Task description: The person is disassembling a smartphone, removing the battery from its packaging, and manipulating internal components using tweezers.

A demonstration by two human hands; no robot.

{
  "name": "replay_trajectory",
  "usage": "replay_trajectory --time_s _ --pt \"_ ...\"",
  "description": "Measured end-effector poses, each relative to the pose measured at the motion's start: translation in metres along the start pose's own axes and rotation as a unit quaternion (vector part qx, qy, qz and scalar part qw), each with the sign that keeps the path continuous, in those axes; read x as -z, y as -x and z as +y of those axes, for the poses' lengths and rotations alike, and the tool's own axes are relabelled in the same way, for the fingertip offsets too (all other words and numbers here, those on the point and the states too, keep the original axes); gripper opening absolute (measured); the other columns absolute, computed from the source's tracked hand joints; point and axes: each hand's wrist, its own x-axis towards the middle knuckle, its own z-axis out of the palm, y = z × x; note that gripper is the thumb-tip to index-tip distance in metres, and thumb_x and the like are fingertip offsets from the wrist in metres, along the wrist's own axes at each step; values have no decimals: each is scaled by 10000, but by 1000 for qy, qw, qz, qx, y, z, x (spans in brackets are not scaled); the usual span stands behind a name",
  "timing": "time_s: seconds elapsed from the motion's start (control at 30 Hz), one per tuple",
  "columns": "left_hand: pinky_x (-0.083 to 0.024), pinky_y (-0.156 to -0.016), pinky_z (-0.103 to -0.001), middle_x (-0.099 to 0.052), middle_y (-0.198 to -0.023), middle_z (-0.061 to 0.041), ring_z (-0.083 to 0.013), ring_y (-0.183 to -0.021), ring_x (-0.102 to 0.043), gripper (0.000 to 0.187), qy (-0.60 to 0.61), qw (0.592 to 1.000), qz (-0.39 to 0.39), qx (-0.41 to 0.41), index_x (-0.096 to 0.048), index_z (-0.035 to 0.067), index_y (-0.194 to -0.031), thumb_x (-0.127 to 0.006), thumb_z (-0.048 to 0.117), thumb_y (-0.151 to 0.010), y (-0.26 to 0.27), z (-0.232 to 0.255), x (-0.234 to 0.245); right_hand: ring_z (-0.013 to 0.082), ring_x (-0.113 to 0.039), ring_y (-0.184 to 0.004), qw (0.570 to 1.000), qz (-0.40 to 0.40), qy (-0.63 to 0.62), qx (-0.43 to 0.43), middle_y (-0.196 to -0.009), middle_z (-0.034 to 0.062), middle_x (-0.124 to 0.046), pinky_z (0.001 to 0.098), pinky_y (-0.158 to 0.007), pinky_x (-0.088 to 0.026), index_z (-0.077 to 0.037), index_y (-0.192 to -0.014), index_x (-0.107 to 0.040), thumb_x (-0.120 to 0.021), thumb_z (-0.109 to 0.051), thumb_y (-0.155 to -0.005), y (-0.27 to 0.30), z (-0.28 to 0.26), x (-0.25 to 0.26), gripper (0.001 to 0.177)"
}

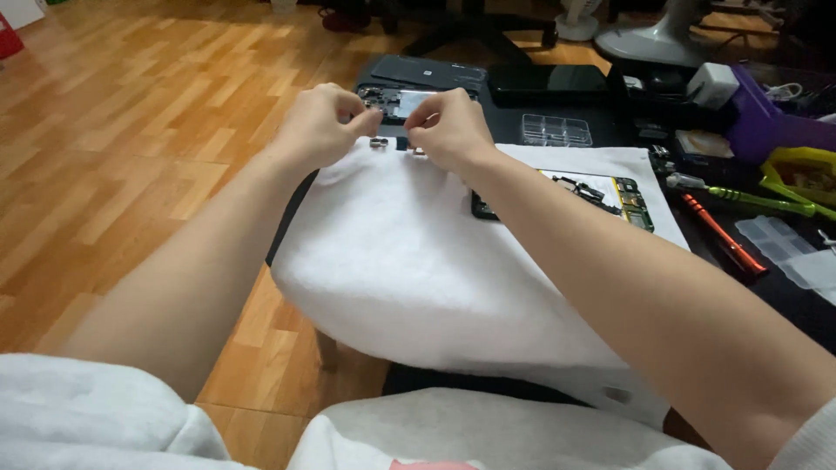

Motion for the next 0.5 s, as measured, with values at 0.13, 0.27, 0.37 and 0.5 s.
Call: replay_trajectory --time_s 0.13,0.27,0.37,0.5 --pt "-448 -894 -455 -649 -1243 1 -236 -1038 -625 364 -38 995 -86 45 -793 254 -846 -543 419 -1054 10 31 14 170 -720 -900 997 -45 59 -35 -933 13 -797 356 -756 -585 -203 -928 -842 -649 -146 -898 22 -31 21 204" --pt "-466 -930 -419 -609 -1224 -32 -246 -1112 -606 69 -26 997 -69 11 -729 250 -992 -679 219 -954 11 35 2 146 -726 -1008 996 -59 58 41 -1055 7 -806 320 -851 -583 -187 -1053 -822 -660 -150 -934 34 -11 52 204" --pt "-427 -951 -420 -605 -1237 -18 -221 -1140 -597 137 -38 995 -85 -23 -753 299 -1026 -674 243 -929 3 42 -10 119 -709 -960 996 -63 62 33 -1055 11 -796 277 -833 -554 -165 -1111 -798 -682 -177 -927 61 -9 101 219" --pt "-346 -1028 -504 -602 -1271 -20 -274 -1200 -571 186 -35 985 -152 -80 -787 306 -1080 -661 283 -944 3 90 -13 179 -663 -919 982 -98 144 -77 -1037 49 -774 350 -837 -488 -124 -1090 -796 -716 -227 -953 93 7 160 189"
